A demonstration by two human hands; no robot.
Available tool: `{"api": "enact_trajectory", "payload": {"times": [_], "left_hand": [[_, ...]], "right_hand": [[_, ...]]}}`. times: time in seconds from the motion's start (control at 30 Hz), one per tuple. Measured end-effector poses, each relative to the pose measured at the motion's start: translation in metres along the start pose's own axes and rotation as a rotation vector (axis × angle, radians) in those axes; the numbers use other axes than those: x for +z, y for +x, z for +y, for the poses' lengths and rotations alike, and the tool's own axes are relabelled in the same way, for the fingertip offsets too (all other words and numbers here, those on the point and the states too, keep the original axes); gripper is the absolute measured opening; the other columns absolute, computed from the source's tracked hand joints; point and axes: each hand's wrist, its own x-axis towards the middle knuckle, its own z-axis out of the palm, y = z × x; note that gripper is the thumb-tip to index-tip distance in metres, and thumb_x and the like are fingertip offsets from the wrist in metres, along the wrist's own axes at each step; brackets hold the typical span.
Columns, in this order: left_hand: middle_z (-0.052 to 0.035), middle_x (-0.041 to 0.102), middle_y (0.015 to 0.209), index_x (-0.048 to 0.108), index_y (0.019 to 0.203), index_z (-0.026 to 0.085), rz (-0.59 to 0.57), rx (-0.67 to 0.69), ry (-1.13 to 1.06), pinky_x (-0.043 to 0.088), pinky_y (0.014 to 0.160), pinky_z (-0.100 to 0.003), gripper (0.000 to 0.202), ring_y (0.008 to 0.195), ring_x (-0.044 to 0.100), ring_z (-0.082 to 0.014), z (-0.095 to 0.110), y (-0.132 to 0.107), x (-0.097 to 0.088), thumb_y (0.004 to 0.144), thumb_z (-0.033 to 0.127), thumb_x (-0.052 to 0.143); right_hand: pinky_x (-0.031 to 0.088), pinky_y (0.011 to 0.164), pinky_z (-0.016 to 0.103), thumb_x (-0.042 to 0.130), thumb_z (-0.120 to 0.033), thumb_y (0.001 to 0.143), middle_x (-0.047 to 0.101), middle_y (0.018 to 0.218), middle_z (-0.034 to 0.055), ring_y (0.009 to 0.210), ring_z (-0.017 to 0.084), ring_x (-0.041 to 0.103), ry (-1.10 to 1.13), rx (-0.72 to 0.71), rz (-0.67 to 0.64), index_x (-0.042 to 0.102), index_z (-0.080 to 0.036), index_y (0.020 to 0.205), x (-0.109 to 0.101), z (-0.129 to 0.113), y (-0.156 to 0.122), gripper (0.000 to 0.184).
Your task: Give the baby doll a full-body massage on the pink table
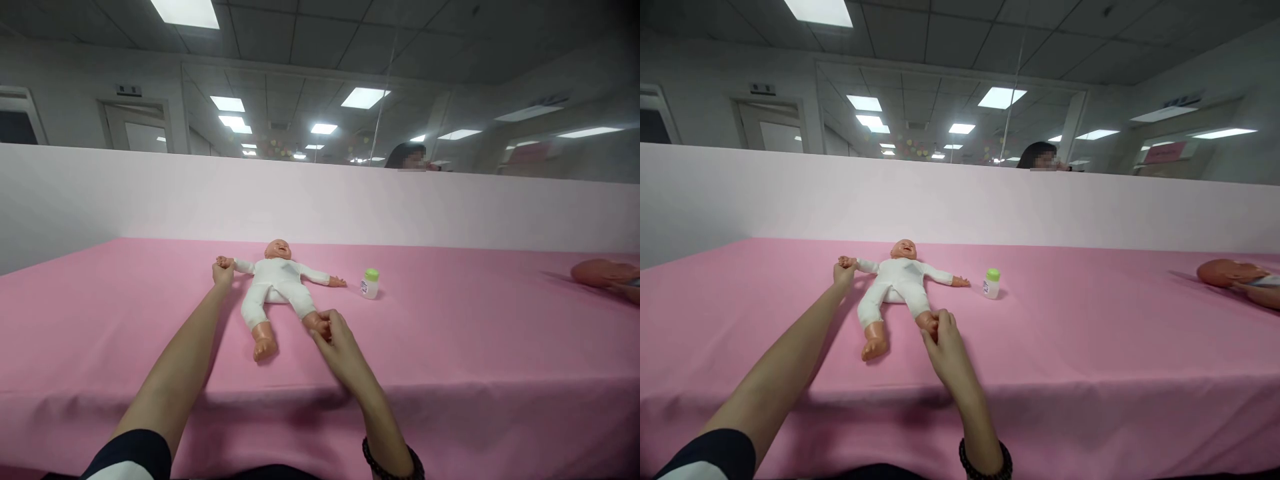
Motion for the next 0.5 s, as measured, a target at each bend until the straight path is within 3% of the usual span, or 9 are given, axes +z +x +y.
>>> {"api": "enact_trajectory", "payload": {"times": [0.07, 0.13, 0.2, 0.27, 0.37, 0.5], "left_hand": [[-0.0075, 0.068, 0.094, 0.058, 0.098, 0.019, -0.014, 0.063, -0.031, 0.053, 0.083, -0.034, 0.021, 0.090, 0.065, -0.0207, 0.012, -0.010, 0.011, 0.081, 0.028, 0.065], [-0.0080, 0.071, 0.103, 0.062, 0.100, 0.019, -0.157, 0.252, -0.026, 0.052, 0.091, -0.034, 0.023, 0.097, 0.065, -0.0211, 0.024, -0.023, 0.023, 0.079, 0.026, 0.066], [-0.0076, 0.072, 0.108, 0.066, 0.102, 0.020, -0.349, 0.451, 0.062, 0.049, 0.099, -0.037, 0.024, 0.103, 0.065, -0.0231, 0.031, -0.035, 0.030, 0.078, 0.022, 0.065], [-0.0085, 0.072, 0.111, 0.068, 0.102, 0.021, -0.429, 0.551, 0.159, 0.047, 0.102, -0.039, 0.024, 0.108, 0.064, -0.0253, 0.032, -0.040, 0.031, 0.079, 0.021, 0.063], [-0.0098, 0.071, 0.111, 0.064, 0.102, 0.020, -0.307, 0.515, 0.108, 0.049, 0.099, -0.037, 0.020, 0.105, 0.064, -0.0243, 0.023, -0.032, 0.022, 0.083, 0.024, 0.063], [-0.0090, 0.069, 0.103, 0.058, 0.096, 0.019, 0.014, 0.162, -0.058, 0.052, 0.090, -0.037, 0.016, 0.095, 0.066, -0.0217, 0.006, -0.007, 0.008, 0.086, 0.029, 0.066]], "right_hand": [[0.052, 0.083, 0.037, 0.054, -0.031, 0.091, 0.065, 0.110, 0.0089, 0.099, 0.024, 0.063, 0.038, -0.072, 0.034, 0.054, -0.022, 0.105, 0.013, -0.010, 0.023, 0.017], [0.051, 0.090, 0.038, 0.057, -0.027, 0.090, 0.065, 0.115, 0.0094, 0.108, 0.025, 0.062, 0.048, -0.154, 0.101, 0.054, -0.022, 0.106, 0.029, -0.026, 0.058, 0.017], [0.050, 0.094, 0.039, 0.061, -0.020, 0.085, 0.066, 0.113, 0.0100, 0.110, 0.026, 0.061, -0.006, -0.196, 0.069, 0.054, -0.021, 0.103, 0.042, -0.042, 0.089, 0.019], [0.049, 0.094, 0.040, 0.061, -0.016, 0.083, 0.066, 0.111, 0.0102, 0.108, 0.026, 0.061, -0.043, -0.198, 0.023, 0.054, -0.020, 0.101, 0.049, -0.052, 0.104, 0.020], [0.050, 0.091, 0.038, 0.057, -0.018, 0.086, 0.067, 0.112, 0.0095, 0.105, 0.025, 0.062, -0.036, -0.170, 0.037, 0.055, -0.020, 0.100, 0.040, -0.052, 0.090, 0.014], [0.050, 0.085, 0.035, 0.058, -0.023, 0.084, 0.070, 0.108, 0.0062, 0.099, 0.024, 0.066, 0.004, -0.031, 0.109, 0.059, -0.023, 0.104, 0.010, -0.028, 0.033, 0.019]]}}
